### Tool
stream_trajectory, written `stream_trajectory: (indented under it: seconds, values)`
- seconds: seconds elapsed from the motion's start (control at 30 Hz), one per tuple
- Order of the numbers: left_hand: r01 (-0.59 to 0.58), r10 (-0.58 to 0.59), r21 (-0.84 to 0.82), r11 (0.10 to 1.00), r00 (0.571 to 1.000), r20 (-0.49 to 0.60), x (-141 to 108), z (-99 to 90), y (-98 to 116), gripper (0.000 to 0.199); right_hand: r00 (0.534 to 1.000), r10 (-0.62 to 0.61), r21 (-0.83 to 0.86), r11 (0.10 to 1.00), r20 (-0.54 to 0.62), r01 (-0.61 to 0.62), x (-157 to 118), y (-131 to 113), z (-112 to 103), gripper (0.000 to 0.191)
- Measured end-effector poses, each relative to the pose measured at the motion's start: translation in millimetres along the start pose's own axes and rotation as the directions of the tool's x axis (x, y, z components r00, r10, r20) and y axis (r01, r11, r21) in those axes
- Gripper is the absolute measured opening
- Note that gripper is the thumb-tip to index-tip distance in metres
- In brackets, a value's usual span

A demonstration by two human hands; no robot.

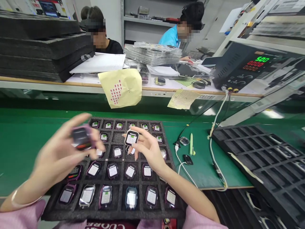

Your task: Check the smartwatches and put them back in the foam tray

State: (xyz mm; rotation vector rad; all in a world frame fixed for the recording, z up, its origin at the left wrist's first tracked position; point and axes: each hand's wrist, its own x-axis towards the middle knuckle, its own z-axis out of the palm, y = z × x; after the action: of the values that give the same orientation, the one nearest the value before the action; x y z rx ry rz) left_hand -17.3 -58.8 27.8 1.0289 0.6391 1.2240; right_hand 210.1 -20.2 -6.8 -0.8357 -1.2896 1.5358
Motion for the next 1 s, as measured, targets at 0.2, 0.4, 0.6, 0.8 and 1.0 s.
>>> stream_trajectory:
  seconds: [0.2, 0.4, 0.6, 0.8, 1.0]
  values:
    - [0.176, -0.179, 0.053, 0.983, 0.982, 0.062, 31, -5.4, -50, 0.051, 1.0, -0.005, -0.027, 1.0, -0.017, 0.005, 2, 7, 1, 0.039]
    - [0.146, -0.141, -0.015, 0.989, 0.973, 0.185, 29, -10.3, -57, 0.063, 0.995, -0.004, -0.1, 0.995, -0.102, -0.006, 6, 13, 0, 0.032]
    - [0.119, -0.117, -0.006, 0.993, 0.984, 0.137, 28, -9.6, -57, 0.05, 0.998, 0.011, -0.055, 0.998, -0.055, -0.014, 3, 9, -2, 0.032]
    - [0.112, -0.114, 0.023, 0.993, 0.987, 0.112, 31, -11.1, -54, 0.048, 0.998, 0.018, -0.027, 1.0, 0.061, -0.016, -4, 5, 0, 0.049]
    - [0.086, -0.091, 0.057, 0.995, 0.991, 0.095, 30, -10.9, -51, 0.067, 0.999, 0.013, -0.022, 1.0, 0.039, -0.012, -3, 9, 3, 0.05]
